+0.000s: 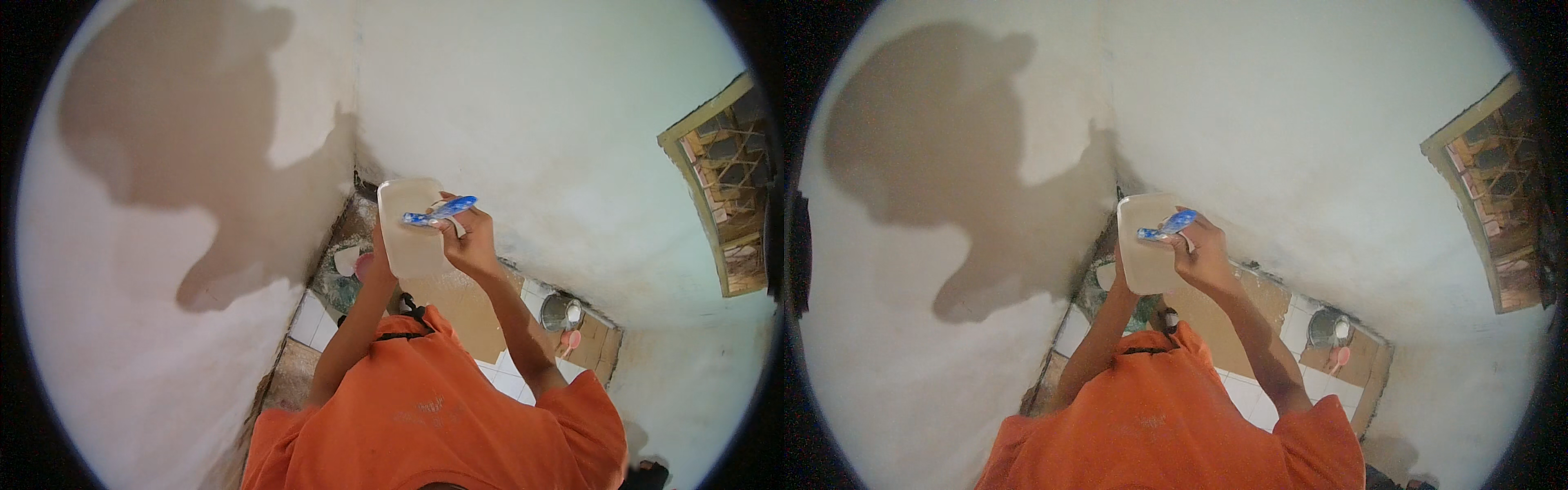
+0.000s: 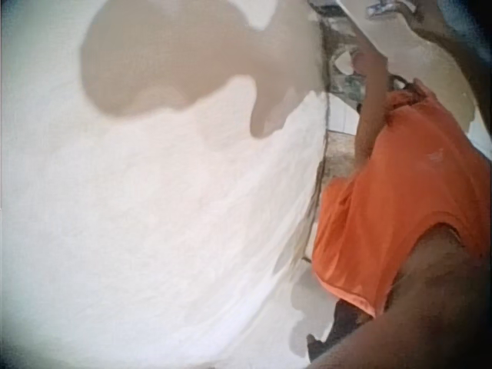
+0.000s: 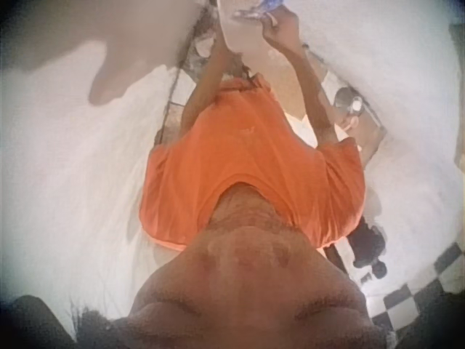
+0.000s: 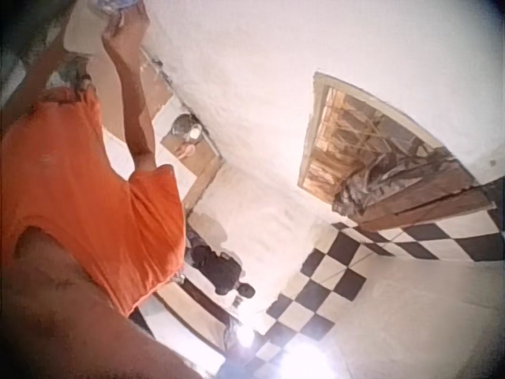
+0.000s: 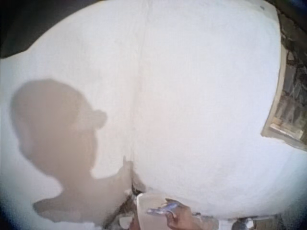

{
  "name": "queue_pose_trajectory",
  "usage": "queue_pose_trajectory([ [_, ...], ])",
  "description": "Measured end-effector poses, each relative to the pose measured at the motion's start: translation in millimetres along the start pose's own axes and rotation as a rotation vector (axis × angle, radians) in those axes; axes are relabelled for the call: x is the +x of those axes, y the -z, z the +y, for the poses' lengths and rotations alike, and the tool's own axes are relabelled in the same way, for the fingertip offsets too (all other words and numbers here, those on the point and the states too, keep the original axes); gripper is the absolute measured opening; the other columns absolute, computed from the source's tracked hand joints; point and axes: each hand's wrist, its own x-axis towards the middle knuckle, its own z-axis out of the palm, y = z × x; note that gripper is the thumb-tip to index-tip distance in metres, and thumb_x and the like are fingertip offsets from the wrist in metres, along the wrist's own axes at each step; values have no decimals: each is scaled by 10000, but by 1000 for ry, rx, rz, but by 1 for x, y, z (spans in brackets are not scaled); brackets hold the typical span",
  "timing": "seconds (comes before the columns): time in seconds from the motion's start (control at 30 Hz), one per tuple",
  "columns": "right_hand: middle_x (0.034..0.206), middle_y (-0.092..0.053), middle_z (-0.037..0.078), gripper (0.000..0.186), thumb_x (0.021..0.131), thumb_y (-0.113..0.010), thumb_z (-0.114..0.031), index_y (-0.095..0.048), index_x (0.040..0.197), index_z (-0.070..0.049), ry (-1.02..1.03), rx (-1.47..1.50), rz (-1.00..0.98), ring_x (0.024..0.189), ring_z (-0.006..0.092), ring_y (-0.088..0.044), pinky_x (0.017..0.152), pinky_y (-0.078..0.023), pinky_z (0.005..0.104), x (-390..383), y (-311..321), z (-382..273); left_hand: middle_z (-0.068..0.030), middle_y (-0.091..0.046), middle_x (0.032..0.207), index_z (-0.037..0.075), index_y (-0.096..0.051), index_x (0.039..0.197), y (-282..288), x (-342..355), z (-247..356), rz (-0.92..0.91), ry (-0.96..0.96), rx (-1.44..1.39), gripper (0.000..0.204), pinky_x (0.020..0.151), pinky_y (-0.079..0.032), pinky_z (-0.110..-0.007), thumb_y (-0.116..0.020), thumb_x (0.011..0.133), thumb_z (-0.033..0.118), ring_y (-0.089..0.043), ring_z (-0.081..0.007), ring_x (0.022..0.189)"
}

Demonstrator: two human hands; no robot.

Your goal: The person prepares a plaster mixture in a small container by hand. They pour a white powder into the container, add water from a pink scoop, and stir the mixture using a small tool until it reaches a consistent paste-like state.

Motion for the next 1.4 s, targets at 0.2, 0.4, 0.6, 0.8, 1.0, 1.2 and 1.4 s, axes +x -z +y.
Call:
queue_pose_trajectory([
  [0.2,1005,-671,209,153,763,-650,9,-654,912,-25,197,-60,-46,1046,451,-601,911,-498,481,32,-10,22,-116,-584,1287,108,-474,1374,29,-4,1,-179,71,-135,600,946,-526,-471,-448,926,506,-610,-288,1125],
  [0.4,942,-658,219,179,760,-648,7,-650,937,-19,241,-96,-170,987,435,-609,884,-494,490,39,-5,43,-115,-629,1188,62,-501,1327,-21,-18,4,15,-14,38,521,841,-574,-394,-365,1010,452,-659,-245,1007],
  [0.6,885,-661,197,129,789,-650,-15,-663,917,-23,104,-75,-155,816,401,-639,712,-512,450,16,-3,32,-109,-635,1170,74,-511,1322,-12,-7,3,53,-49,61,505,845,-573,-405,-430,978,435,-654,-240,1009],
  [0.8,937,-700,169,136,821,-644,23,-696,936,-29,-152,-32,-203,958,349,-662,850,-512,385,5,-5,21,-120,-596,1246,93,-479,1359,8,10,13,-35,-9,-83,566,877,-556,-446,-370,998,515,-635,-275,1045],
  [1.0,996,-691,180,202,797,-636,53,-687,966,-46,-100,-19,-224,1095,377,-623,913,-493,414,-1,5,5,-120,-627,1171,75,-503,1322,-8,23,14,94,-52,3,542,852,-570,-429,-424,970,480,-652,-266,989],
  [1.2,1029,-664,194,189,757,-644,37,-660,927,-43,-22,-10,-274,1072,416,-595,914,-486,457,10,-7,2,-112,-620,1192,79,-499,1324,24,27,6,-95,-43,-47,562,813,-579,-402,-337,1006,514,-649,-243,998],
  [1.4,995,-667,189,206,737,-620,76,-664,902,-39,95,-24,-170,1038,420,-601,879,-499,442,10,-17,20,-95,-634,1166,82,-517,1309,-16,10,-2,-49,13,-109,543,808,-573,-366,-331,1015,500,-654,-213,977],
])
